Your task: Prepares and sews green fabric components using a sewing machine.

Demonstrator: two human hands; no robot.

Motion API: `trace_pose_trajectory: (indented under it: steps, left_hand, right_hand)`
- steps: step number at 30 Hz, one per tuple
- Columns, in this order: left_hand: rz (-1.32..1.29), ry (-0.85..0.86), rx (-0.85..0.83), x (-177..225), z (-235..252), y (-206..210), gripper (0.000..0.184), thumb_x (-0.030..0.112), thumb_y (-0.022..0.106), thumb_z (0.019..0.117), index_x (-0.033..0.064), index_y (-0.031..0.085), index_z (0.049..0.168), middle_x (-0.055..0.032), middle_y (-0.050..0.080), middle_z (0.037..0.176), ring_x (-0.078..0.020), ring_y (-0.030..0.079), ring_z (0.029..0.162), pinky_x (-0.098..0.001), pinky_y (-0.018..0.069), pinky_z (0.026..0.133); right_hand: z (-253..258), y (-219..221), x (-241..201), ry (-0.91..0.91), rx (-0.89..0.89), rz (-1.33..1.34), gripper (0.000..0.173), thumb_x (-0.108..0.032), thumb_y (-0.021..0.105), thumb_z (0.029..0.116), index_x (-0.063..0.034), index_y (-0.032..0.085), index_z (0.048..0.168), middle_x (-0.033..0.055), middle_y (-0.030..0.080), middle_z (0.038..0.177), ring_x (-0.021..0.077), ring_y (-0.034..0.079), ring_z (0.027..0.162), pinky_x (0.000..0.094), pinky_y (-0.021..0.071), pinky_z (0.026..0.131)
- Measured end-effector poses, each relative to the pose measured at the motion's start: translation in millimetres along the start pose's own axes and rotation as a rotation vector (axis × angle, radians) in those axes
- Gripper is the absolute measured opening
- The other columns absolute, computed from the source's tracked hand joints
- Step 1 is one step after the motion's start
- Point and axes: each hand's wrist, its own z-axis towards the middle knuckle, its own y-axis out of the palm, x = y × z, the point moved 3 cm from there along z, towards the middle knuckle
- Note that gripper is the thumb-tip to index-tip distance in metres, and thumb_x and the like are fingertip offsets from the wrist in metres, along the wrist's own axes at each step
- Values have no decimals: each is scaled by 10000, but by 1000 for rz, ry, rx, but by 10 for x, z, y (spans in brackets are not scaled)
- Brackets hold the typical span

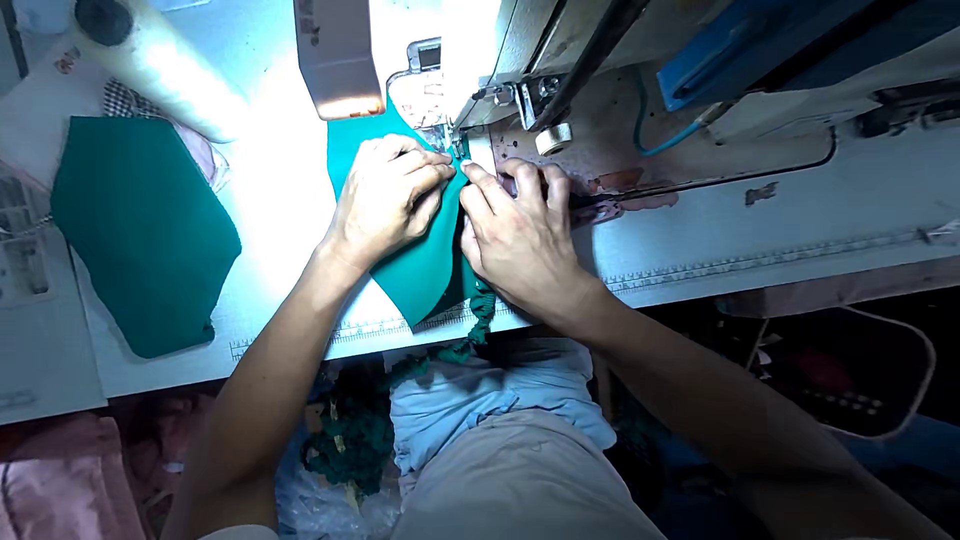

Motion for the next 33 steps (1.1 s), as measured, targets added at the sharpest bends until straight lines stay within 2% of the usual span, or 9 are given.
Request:
trace_pose_trajectory:
  steps: [8,19,22,23,25,27,29,31,33]
  left_hand:
    - [-1,-27,-25,-61,55,-13,296,202,529,1010,155,772,1174,-3,734,1252,-242,618,1224,-443,414,1032]
    - [29,15,-86,-128,52,-40,373,222,471,1013,172,736,1270,15,683,1364,-228,568,1325,-460,363,1106]
    - [-35,-98,-190,102,-35,-141,574,541,448,1022,146,655,1384,-50,573,1503,-253,475,1437,-563,277,1205]
    - [-58,-146,-212,248,-95,-185,735,670,485,958,124,606,1433,-79,508,1558,-259,432,1472,-594,232,1227]
    - [-17,-215,-223,519,-243,-195,906,739,605,822,90,564,1453,-112,438,1602,-285,392,1493,-610,212,1232]
    - [35,-265,-188,700,-352,-146,777,639,662,825,82,622,1366,-128,463,1580,-317,407,1480,-615,234,1221]
    - [45,-286,-99,808,-383,-111,475,433,655,890,80,694,1206,-124,565,1485,-320,480,1425,-609,275,1205]
    - [26,-286,6,846,-388,-124,235,238,636,934,65,733,1061,-102,703,1264,-293,615,1270,-567,390,1136]
    - [-8,-379,78,791,-401,-250,199,173,611,954,58,727,1069,-93,727,1023,-261,680,1026,-493,503,953]
  right_hand:
    - [55,75,44,33,118,-28,292,-194,410,1057,-99,672,1145,50,600,1456,343,536,1317,585,353,1049]
    - [57,30,23,61,101,58,294,-173,460,1032,-82,674,1211,122,592,1434,381,516,1317,580,391,1014]
    - [-160,-85,5,172,77,243,512,-189,610,953,-41,545,1439,209,582,1272,422,542,1182,574,477,895]
    - [-200,-87,25,212,78,284,553,-204,642,931,-38,532,1447,215,606,1221,419,572,1143,568,493,880]
    - [-274,-58,50,241,100,349,448,-189,654,935,-31,626,1354,184,686,1144,369,647,1050,522,529,843]
    - [-337,-43,46,237,105,436,372,-159,649,949,-27,661,1297,149,701,1079,307,662,954,462,547,793]
    - [-341,-88,40,239,121,488,360,-139,655,955,-38,655,1301,133,687,1059,252,661,864,412,556,734]
    - [-330,-150,37,232,148,524,354,-107,667,943,-35,657,1289,135,663,1033,215,638,764,370,545,648]
    - [-317,-195,48,221,153,548,343,-89,666,941,-30,664,1279,125,624,1018,187,597,720,334,523,619]
